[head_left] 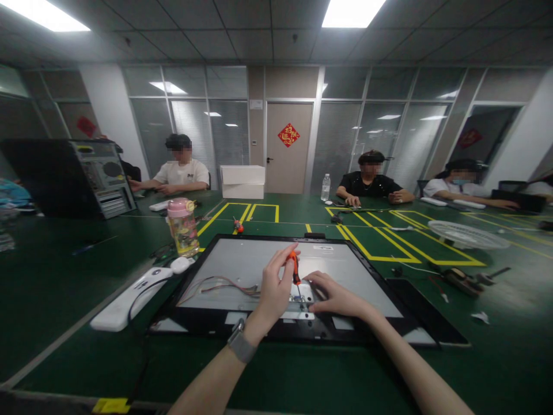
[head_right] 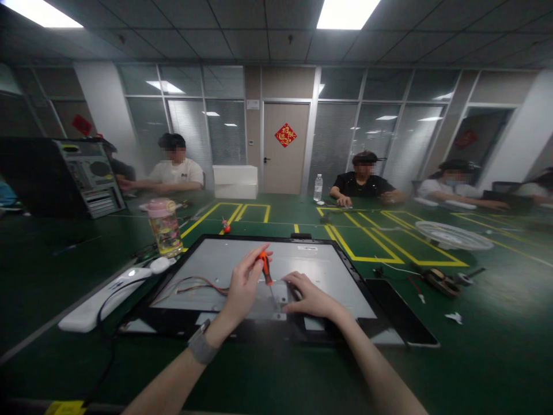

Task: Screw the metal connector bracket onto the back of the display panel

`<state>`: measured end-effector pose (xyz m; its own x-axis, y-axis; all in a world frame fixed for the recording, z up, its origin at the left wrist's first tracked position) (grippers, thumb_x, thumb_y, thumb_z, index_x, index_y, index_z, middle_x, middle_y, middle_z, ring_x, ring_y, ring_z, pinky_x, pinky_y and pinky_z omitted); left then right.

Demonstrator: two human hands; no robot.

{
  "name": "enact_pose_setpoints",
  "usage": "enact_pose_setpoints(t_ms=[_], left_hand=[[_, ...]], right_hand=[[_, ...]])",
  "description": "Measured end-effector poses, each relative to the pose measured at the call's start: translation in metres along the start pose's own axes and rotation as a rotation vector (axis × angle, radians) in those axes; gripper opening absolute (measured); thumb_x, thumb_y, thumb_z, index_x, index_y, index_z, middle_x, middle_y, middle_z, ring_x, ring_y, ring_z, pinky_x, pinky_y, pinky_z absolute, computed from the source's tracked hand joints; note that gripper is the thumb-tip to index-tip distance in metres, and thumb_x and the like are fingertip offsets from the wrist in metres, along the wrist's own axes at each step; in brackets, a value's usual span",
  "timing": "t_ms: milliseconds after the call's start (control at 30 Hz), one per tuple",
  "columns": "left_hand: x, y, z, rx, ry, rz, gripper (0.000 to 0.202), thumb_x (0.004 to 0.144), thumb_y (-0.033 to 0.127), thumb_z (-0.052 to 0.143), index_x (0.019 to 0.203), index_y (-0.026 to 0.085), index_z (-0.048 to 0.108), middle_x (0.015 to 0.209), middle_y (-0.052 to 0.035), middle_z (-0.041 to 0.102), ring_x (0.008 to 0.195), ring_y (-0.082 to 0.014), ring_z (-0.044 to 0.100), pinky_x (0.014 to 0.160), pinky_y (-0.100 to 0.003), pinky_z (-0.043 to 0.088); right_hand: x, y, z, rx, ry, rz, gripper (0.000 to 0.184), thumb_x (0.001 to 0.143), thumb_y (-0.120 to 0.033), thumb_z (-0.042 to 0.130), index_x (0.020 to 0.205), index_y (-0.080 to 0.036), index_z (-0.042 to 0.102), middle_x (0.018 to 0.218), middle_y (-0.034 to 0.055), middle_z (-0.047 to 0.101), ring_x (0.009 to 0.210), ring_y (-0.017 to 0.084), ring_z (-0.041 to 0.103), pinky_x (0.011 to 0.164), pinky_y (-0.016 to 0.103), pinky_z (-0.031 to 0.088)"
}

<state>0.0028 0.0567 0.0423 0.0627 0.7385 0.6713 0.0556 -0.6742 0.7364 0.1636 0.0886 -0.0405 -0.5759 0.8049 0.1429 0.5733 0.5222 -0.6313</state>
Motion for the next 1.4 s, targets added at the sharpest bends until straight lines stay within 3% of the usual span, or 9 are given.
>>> enact_pose_setpoints(t_ms=[200, 400, 567, 767, 933, 1167, 1400], left_hand=[[-0.0009, 0.0016, 0.0, 0.054, 0.011, 0.006, 0.027, 0.091, 0.026, 0.051, 0.113, 0.02, 0.065, 0.089, -0.0044, 0.058, 0.079, -0.0145, 0.057, 0.073, -0.025, 0.049], [-0.0013, 0.0069, -0.0019, 0.04, 0.018, 0.049, 0.031, 0.095, 0.024, 0.042, 0.119, 0.02, 0.062, 0.103, -0.0078, 0.062, 0.098, -0.0182, 0.058, 0.087, -0.031, 0.046], [-0.002, 0.007, -0.0024, 0.081, 0.052, 0.067, 0.022, 0.087, 0.025, 0.056, 0.105, 0.021, 0.068, 0.088, -0.0031, 0.057, 0.078, -0.0142, 0.057, 0.076, -0.027, 0.048], [-0.0022, 0.0066, 0.0009, 0.053, -0.012, 0.06, 0.033, 0.094, 0.021, 0.042, 0.121, 0.021, 0.061, 0.103, -0.0075, 0.062, 0.096, -0.0181, 0.058, 0.086, -0.031, 0.046], [-0.0009, 0.0047, -0.0032, 0.087, 0.063, 0.063, 0.023, 0.087, 0.024, 0.056, 0.106, 0.021, 0.068, 0.087, -0.0031, 0.055, 0.078, -0.0138, 0.055, 0.075, -0.026, 0.048], [-0.0017, 0.0057, 0.0002, 0.044, 0.005, 0.035, 0.033, 0.094, 0.021, 0.041, 0.121, 0.019, 0.06, 0.099, -0.0071, 0.06, 0.092, -0.0169, 0.057, 0.081, -0.029, 0.047], [-0.0005, 0.0021, 0.0002, 0.061, -0.001, 0.028, 0.027, 0.09, 0.024, 0.051, 0.112, 0.021, 0.065, 0.09, -0.004, 0.058, 0.079, -0.0145, 0.058, 0.075, -0.027, 0.048]], right_hand=[[-0.0012, -0.0023, -0.0005, 0.002, -0.005, 0.021, 0.063, 0.071, -0.042, 0.074, 0.126, -0.022, 0.052, 0.129, 0.0093, 0.048, 0.121, 0.028, 0.044, 0.106, 0.043, 0.034], [-0.0014, -0.0027, -0.001, 0.005, -0.008, 0.036, 0.065, 0.071, -0.043, 0.074, 0.127, -0.021, 0.051, 0.129, 0.0097, 0.048, 0.122, 0.029, 0.044, 0.107, 0.043, 0.034], [-0.0015, -0.0016, -0.0005, -0.004, -0.003, 0.021, 0.062, 0.071, -0.044, 0.073, 0.125, -0.021, 0.052, 0.127, 0.0089, 0.048, 0.12, 0.028, 0.045, 0.105, 0.041, 0.035], [-0.0009, 0.0008, 0.0007, -0.004, -0.003, 0.007, 0.063, 0.071, -0.043, 0.073, 0.126, -0.02, 0.051, 0.127, 0.0098, 0.048, 0.12, 0.028, 0.044, 0.106, 0.042, 0.035], [-0.0007, 0.0028, 0.001, -0.002, -0.002, 0.016, 0.064, 0.071, -0.042, 0.074, 0.127, -0.022, 0.051, 0.128, 0.009, 0.048, 0.121, 0.029, 0.044, 0.106, 0.043, 0.035], [-0.0008, 0.0007, 0.0005, -0.002, -0.005, 0.016, 0.062, 0.071, -0.042, 0.074, 0.126, -0.021, 0.052, 0.127, 0.0091, 0.049, 0.12, 0.029, 0.044, 0.106, 0.042, 0.035], [-0.0017, 0.0004, 0.0003, 0.007, -0.004, 0.018, 0.062, 0.072, -0.043, 0.073, 0.126, -0.022, 0.051, 0.127, 0.0088, 0.048, 0.12, 0.028, 0.045, 0.105, 0.042, 0.036]])
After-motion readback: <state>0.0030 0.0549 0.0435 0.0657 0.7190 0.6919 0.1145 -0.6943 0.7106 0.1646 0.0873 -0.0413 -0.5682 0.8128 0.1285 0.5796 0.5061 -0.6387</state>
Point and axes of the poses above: each hand's wrist, its own x-axis towards the middle knuckle, its own z-axis out of the palm, y = z × x, the point moved 7 cm from there along x, towards the middle knuckle
